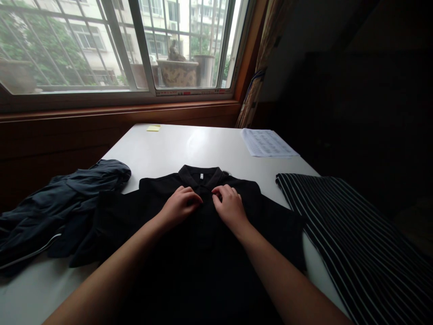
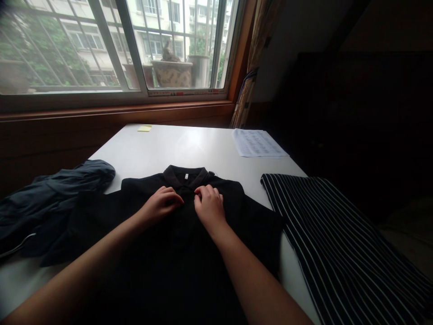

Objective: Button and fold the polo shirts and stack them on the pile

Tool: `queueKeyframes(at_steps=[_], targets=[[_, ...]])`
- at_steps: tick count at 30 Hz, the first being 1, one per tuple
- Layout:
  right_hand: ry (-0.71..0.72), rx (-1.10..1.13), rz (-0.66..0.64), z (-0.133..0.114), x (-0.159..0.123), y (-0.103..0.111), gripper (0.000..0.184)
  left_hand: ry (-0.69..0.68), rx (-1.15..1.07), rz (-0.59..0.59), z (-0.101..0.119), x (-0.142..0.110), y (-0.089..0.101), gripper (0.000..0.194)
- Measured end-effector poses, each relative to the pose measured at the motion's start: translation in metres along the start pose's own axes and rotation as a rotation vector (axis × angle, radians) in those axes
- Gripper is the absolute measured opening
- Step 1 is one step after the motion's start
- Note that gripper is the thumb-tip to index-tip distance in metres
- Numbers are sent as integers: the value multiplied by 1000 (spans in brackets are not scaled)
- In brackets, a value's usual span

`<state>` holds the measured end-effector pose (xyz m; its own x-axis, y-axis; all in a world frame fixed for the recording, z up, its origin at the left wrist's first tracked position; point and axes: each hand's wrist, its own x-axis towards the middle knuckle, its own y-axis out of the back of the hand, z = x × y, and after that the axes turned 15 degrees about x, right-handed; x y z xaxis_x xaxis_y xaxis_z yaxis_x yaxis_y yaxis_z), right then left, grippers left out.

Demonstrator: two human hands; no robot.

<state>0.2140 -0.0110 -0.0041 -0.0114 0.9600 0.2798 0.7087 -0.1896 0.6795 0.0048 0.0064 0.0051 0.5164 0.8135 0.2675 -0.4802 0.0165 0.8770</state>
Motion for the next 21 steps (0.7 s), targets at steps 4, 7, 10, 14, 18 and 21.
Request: queueKeyframes(at_steps=[4, 7, 10, 14, 18, 21], targets=[[6, 4, 8, 0, 0, 0, 13, 31, -23, 18, 1, -1, 0, 14], [6, 7, 5, 0, 0, 0, 13, 59, -37, 53, 4, -2, 1, 12], [5, 6, 4, 0, 0, 0, 13, 69, -55, 76, 5, -2, 2, 13], [2, 4, 0, -1, 1, 1, 12, 17, -36, 62, 5, -2, 2, 14], [0, 1, -8, -2, 1, 1, 12, -16, 15, 56, 3, -2, -1, 11], [5, -6, -4, -2, 1, 1, 13, -10, 46, 65, 3, -2, -3, 7]])
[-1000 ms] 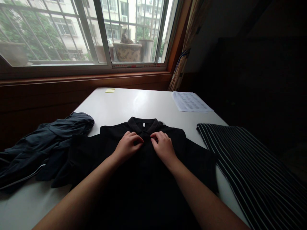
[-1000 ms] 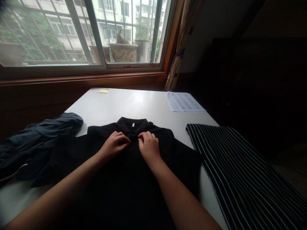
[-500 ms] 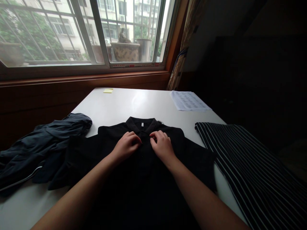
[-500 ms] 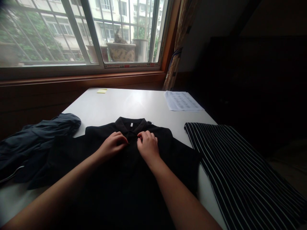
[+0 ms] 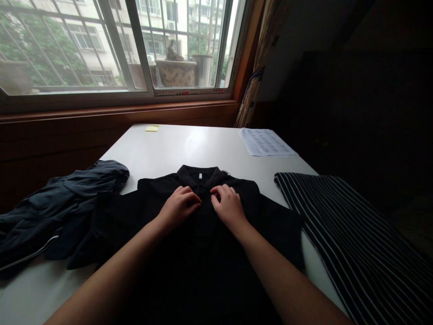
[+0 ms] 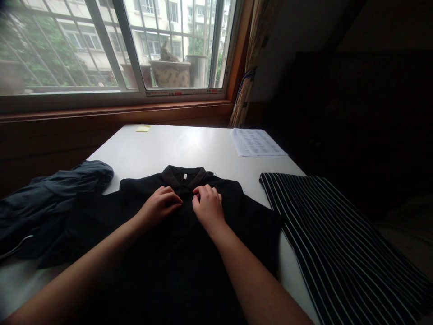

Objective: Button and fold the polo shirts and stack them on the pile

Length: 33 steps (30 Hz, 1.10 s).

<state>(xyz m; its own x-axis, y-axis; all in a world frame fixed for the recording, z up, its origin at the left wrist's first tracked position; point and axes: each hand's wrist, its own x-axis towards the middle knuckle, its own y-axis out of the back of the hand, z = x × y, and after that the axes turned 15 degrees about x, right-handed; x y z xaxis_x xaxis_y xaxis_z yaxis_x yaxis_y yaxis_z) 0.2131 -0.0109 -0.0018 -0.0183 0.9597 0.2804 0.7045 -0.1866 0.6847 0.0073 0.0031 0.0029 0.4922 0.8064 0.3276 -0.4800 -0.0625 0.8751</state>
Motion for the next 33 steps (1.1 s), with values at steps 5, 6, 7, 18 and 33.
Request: queueKeyframes(at_steps=[5, 6, 7, 18, 33], targets=[[-2, 7, 3, 2, 0, -1, 11, -8, 31, 6, -1, -1, -3, 8], [-1, 7, 2, 2, 0, -1, 11, -10, 29, 9, -1, -1, -3, 8], [1, 6, 2, 2, 0, -1, 11, -11, 27, 11, -1, -1, -4, 9], [8, -2, -6, -1, -1, 0, 11, -17, 46, 5, 0, 0, -4, 7], [-11, -20, -12, -2, 0, 1, 12, 15, 203, 16, 7, -2, -3, 6]])
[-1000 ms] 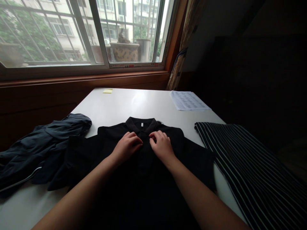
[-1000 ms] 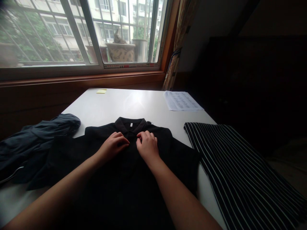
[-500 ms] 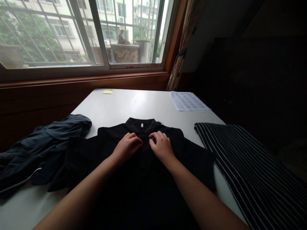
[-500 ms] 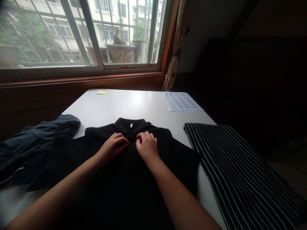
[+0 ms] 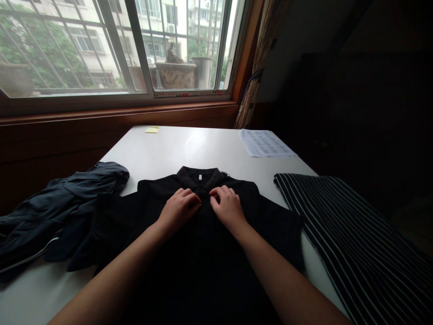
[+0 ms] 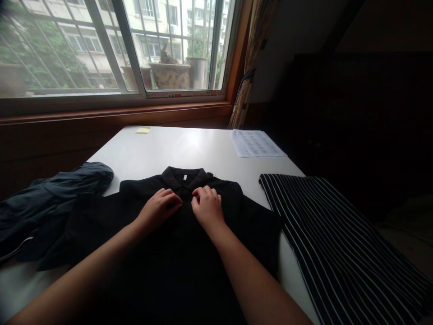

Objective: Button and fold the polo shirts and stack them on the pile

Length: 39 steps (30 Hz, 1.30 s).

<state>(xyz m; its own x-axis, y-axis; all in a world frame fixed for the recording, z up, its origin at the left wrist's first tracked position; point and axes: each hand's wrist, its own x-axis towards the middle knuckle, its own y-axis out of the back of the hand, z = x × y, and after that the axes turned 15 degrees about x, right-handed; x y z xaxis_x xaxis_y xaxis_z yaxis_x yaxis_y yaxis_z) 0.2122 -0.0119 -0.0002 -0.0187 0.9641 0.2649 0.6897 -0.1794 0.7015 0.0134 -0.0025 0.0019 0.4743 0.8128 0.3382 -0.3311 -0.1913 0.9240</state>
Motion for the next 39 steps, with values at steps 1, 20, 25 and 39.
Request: queueKeyframes(at_steps=[1, 20, 25, 39], targets=[[0, 1, -1, 0, 0, 0, 12, 5, 16, 6, 1, 0, 0, 8], [1, -1, -3, 0, 0, 0, 11, -230, 367, 55, 3, -2, 7, 12], [5, 0, -4, -1, 0, 0, 11, -273, 423, 13, 6, -1, 13, 11], [2, 5, -1, -3, -1, 1, 12, -220, 361, 1, 2, -2, 7, 12]])
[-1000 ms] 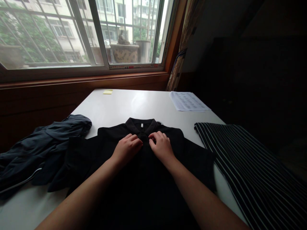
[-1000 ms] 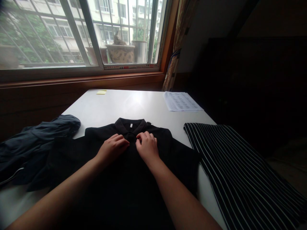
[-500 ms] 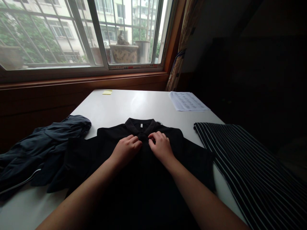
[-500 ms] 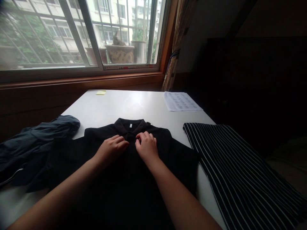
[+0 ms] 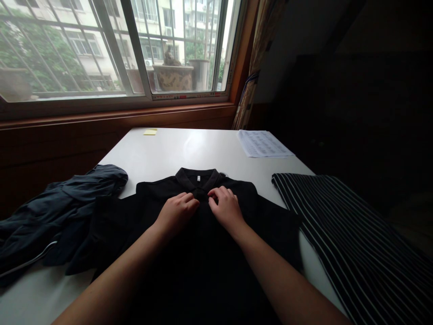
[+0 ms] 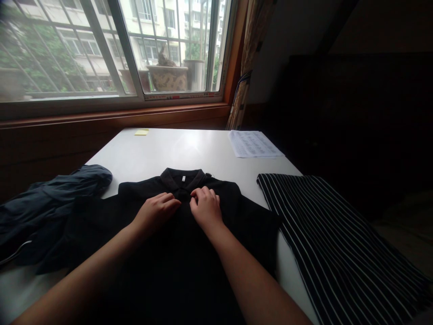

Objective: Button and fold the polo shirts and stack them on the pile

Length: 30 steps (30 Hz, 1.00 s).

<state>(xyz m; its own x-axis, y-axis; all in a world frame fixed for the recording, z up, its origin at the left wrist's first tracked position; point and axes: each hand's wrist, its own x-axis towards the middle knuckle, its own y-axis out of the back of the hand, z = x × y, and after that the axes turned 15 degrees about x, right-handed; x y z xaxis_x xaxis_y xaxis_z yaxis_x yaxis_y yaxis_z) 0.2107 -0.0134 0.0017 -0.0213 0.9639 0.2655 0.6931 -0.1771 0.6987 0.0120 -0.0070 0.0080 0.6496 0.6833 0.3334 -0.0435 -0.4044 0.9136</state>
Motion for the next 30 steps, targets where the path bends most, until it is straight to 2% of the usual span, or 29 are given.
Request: queueKeyframes(at_steps=[18, 25, 30], targets=[[-1, -10, -10, 0, 0, 1, 12, 9, -34, -27, -1, 1, 3, 12], [-2, -6, -4, 0, 0, 0, 12, 38, -48, 7, 1, 1, 0, 12], [-2, 5, -3, -1, 0, 1, 12, 89, -136, 14, 0, 1, -2, 14]])
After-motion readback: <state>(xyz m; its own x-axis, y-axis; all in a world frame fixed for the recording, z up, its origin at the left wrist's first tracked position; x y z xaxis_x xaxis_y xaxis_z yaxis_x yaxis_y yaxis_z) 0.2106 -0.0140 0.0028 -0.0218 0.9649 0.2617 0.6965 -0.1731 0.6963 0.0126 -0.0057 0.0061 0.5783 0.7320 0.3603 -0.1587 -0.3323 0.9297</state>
